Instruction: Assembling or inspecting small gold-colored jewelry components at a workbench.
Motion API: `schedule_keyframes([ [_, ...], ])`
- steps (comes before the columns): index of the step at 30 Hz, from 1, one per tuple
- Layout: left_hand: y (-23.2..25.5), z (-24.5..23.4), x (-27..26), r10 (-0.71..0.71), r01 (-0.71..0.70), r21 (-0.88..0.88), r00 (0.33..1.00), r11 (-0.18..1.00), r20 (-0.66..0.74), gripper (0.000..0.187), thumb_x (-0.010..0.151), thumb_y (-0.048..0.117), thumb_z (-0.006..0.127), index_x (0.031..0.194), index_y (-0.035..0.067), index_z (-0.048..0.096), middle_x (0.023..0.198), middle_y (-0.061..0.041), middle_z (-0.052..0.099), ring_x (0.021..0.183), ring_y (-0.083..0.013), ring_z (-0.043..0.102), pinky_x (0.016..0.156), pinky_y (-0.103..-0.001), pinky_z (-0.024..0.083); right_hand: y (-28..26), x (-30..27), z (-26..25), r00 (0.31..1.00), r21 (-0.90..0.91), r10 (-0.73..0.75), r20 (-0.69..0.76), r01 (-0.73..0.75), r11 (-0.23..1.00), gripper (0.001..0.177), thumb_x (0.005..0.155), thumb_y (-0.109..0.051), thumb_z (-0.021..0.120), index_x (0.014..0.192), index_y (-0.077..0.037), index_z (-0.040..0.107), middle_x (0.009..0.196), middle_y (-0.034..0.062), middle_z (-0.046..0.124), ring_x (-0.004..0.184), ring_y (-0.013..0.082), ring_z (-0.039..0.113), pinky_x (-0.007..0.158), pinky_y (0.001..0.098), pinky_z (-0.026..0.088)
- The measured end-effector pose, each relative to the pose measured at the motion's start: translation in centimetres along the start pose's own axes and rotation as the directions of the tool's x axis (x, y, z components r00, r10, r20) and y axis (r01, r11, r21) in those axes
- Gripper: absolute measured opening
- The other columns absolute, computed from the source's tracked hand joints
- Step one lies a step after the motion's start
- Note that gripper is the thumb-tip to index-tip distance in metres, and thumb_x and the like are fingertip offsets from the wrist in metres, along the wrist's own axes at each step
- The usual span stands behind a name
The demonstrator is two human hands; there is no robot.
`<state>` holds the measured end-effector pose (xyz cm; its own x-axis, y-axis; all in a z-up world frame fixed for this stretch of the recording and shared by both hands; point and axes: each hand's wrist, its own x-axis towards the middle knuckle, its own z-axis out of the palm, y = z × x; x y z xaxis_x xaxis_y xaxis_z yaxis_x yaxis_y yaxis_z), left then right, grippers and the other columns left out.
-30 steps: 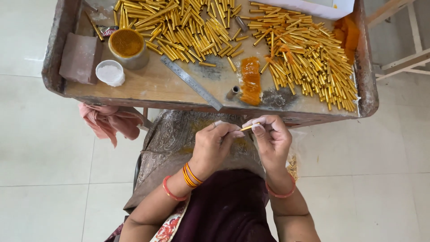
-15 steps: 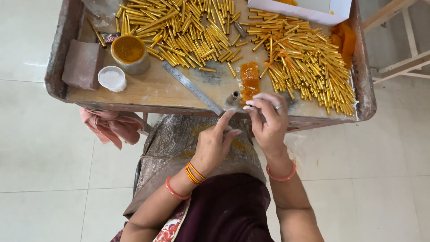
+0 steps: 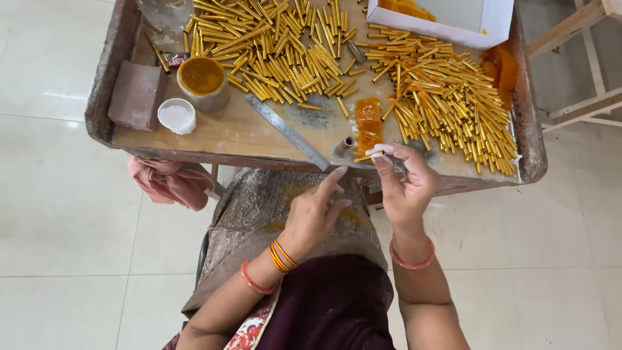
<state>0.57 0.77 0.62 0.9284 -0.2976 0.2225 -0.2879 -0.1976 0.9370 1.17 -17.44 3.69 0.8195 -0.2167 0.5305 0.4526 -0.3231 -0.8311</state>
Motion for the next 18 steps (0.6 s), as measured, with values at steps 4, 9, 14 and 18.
schedule_keyframes([
  [4,-1.3,0.3,-0.5,0.280,-0.277,0.111,0.960,0.955,-0.016,0.013,0.090,0.008,0.075,0.104,0.007,0.075,0.089,-0.011,0.072,0.079,-0.0291,0.071,0.068,-0.038,0.057,-1.4,2.0,1.2,0.978,-0.188,-0.207,0.000,0.203,0.961,0.018,0.102,-0.003,0.077,0.111,0.002,0.062,0.107,0.0120,0.073,0.096,0.0154,0.068,0.089,0.0275,0.056],
  [9,1.4,-2.3,0.6,0.079,-0.081,-0.008,0.989,0.997,-0.128,0.010,0.089,0.007,0.076,0.100,0.006,0.074,0.092,-0.011,0.073,0.068,-0.0270,0.070,0.060,-0.035,0.056,-0.9,2.6,2.3,0.966,-0.339,-0.252,0.058,0.256,0.905,0.017,0.099,-0.001,0.079,0.113,0.000,0.069,0.107,0.0099,0.074,0.095,0.0198,0.071,0.088,0.0318,0.057],
  [14,0.8,-4.2,5.2,0.319,-0.256,0.236,0.902,0.938,-0.290,0.018,0.093,0.004,0.071,0.111,0.005,0.070,0.100,-0.012,0.067,0.088,-0.0315,0.068,0.075,-0.040,0.056,-2.2,3.0,3.3,0.916,-0.498,-0.357,0.180,0.398,0.770,0.042,0.088,-0.009,0.083,0.126,-0.001,0.068,0.119,0.0108,0.070,0.107,0.0285,0.065,0.095,0.0402,0.053],
  [18,-1.5,-3.9,10.8,0.366,-0.198,0.517,0.897,0.833,-0.246,0.020,0.087,0.010,0.073,0.107,0.007,0.073,0.096,-0.013,0.064,0.094,-0.0339,0.064,0.078,-0.045,0.052,-1.7,2.9,3.3,0.939,-0.426,-0.310,0.149,0.344,0.837,0.060,0.081,-0.018,0.087,0.132,0.005,0.064,0.117,0.0132,0.069,0.103,0.0317,0.063,0.091,0.0409,0.052],
])
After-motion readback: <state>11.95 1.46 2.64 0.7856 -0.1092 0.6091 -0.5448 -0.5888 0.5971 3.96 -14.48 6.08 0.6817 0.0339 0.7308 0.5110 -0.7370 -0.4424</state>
